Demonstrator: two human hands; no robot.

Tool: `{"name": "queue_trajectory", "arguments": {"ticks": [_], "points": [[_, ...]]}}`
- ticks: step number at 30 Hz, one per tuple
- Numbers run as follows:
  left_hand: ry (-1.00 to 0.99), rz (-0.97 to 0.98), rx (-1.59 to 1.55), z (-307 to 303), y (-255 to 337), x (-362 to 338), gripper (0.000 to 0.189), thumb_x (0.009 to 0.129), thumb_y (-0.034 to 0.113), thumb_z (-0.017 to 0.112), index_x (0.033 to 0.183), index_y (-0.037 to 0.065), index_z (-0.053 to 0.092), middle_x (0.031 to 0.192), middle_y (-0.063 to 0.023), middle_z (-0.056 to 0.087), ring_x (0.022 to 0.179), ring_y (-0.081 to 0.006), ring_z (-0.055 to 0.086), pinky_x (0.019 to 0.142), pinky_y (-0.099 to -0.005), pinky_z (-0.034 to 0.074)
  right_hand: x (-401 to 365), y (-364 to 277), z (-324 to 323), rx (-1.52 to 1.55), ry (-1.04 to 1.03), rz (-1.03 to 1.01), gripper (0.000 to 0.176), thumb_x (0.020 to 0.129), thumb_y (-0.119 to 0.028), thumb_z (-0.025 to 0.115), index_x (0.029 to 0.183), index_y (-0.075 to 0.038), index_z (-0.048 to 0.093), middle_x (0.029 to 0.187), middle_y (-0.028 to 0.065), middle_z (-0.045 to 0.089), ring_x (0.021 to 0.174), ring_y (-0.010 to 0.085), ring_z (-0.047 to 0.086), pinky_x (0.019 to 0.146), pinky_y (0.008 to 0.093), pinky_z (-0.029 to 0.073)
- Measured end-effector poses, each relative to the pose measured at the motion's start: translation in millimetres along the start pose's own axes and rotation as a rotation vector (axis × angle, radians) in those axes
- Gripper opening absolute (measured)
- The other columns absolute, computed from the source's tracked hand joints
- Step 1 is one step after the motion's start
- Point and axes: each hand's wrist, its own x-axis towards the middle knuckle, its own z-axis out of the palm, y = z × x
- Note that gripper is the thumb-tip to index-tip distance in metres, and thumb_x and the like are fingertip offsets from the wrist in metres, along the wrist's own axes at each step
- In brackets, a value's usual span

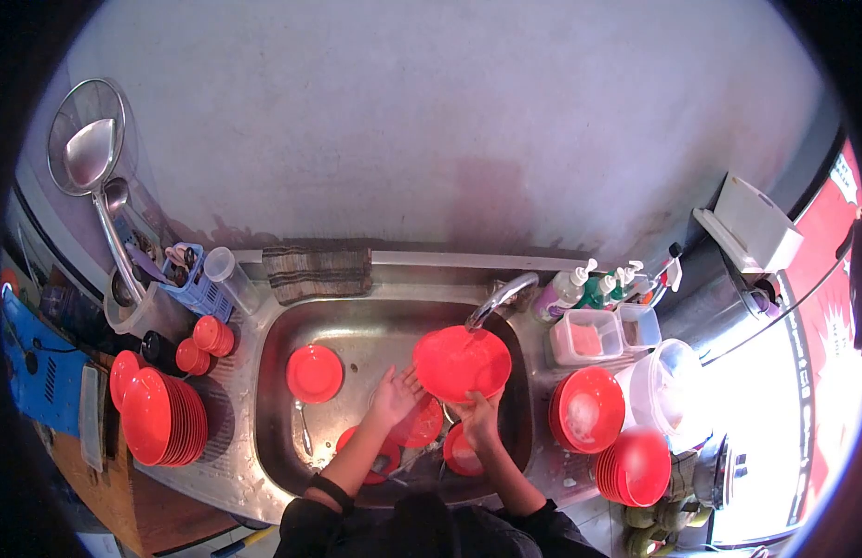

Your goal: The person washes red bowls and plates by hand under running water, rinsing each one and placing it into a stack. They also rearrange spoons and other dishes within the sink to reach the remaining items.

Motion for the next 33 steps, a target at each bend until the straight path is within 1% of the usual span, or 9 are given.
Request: {"name": "queue_trajectory", "arguments": {"ticks": [7,10,12,16,18,19,21,25,33], "points": [[0.026,-0.010,0.009,-8.5,1.8,0.9,0.045,0.083,0.038,0.027,0.105,0.002,0.042,0.105,-0.0124,0.048,0.100,-0.0245,0.044,0.089,-0.0389,0.029,-8.7,-15.8,3.0,-0.153,-0.073,-0.054,0.064,0.067,0.011,0.037,0.122,-0.015,0.016,0.120,0.0114,0.028,0.106,0.0306,0.037,0.077,0.0473,0.043],[-0.111,-0.105,-0.130,-14.2,0.9,1.0,0.043,0.083,0.036,0.027,0.104,0.002,0.044,0.102,-0.0136,0.050,0.098,-0.0256,0.045,0.089,-0.0405,0.029,-16.8,-16.6,-2.0,-0.613,-0.190,-0.209,0.071,0.065,0.012,0.041,0.126,-0.013,0.013,0.120,0.0100,0.029,0.109,0.0239,0.036,0.083,0.0380,0.040],[0.125,-0.092,-0.020,0.0,-5.4,-7.0,0.040,0.084,0.032,0.028,0.106,0.003,0.044,0.101,-0.0117,0.051,0.096,-0.0240,0.046,0.086,-0.0399,0.032,-25.8,-14.4,0.1,-0.833,-0.288,-0.332,0.074,0.064,0.011,0.046,0.127,-0.012,0.013,0.120,0.0085,0.030,0.110,0.0185,0.034,0.086,0.0298,0.037],[0.233,-0.173,0.084,-49.0,-6.7,1.5,0.039,0.083,0.033,0.031,0.104,0.004,0.046,0.101,-0.0116,0.052,0.097,-0.0252,0.047,0.087,-0.0421,0.032,-55.4,-21.8,7.2,-1.297,-0.321,-0.460,0.067,0.059,0.003,0.057,0.120,-0.014,0.036,0.111,0.0134,0.037,0.102,0.0249,0.041,0.082,0.0319,0.039],[-0.493,-0.551,-0.205,-86.1,1.6,13.3,0.043,0.080,0.038,0.035,0.105,0.004,0.046,0.104,-0.0116,0.051,0.098,-0.0253,0.047,0.086,-0.0411,0.035,-65.6,-27.1,11.4,-1.400,-0.406,-0.541,0.063,0.059,-0.001,0.059,0.117,-0.016,0.040,0.109,0.0138,0.038,0.101,0.0270,0.040,0.081,0.0326,0.039],[-0.490,-0.554,-0.202,-70.1,0.2,5.5,0.043,0.080,0.038,0.035,0.105,0.004,0.046,0.104,-0.0116,0.051,0.098,-0.0253,0.047,0.086,-0.0411,0.035,-68.4,-29.5,12.6,-1.505,-0.497,-0.624,0.059,0.060,-0.005,0.060,0.114,-0.018,0.044,0.107,0.0143,0.039,0.100,0.0290,0.039,0.081,0.0333,0.039],[-0.145,-0.066,0.237,3.4,3.5,-26.2,0.049,0.080,0.044,0.034,0.106,0.004,0.045,0.104,-0.0115,0.051,0.096,-0.0242,0.049,0.085,-0.0377,0.037,-71.6,-35.9,11.1,-1.693,-0.566,-0.688,0.056,0.061,-0.007,0.060,0.113,-0.022,0.045,0.108,0.0130,0.038,0.101,0.0296,0.038,0.082,0.0335,0.038],[-0.079,-0.234,0.194,63.6,17.5,-54.5,0.047,0.080,0.042,0.037,0.107,0.004,0.044,0.105,-0.0104,0.051,0.096,-0.0217,0.049,0.084,-0.0353,0.038,-71.1,-50.5,6.6,-1.758,-0.625,-0.946,0.062,0.058,-0.007,0.056,0.112,-0.036,0.042,0.113,0.0084,0.036,0.104,0.0299,0.037,0.081,0.0394,0.039],[-0.056,0.138,0.364,78.0,-6.4,-46.5,0.038,0.081,0.029,0.045,0.109,0.005,0.043,0.105,-0.0076,0.051,0.093,-0.0189,0.051,0.082,-0.0342,0.040,-72.0,-73.9,-16.2,-1.855,-0.367,-0.987,0.050,0.061,-0.008,0.056,0.106,-0.028,0.050,0.124,0.0064,0.029,0.112,0.0310,0.028,0.089,0.0432,0.027]]}}
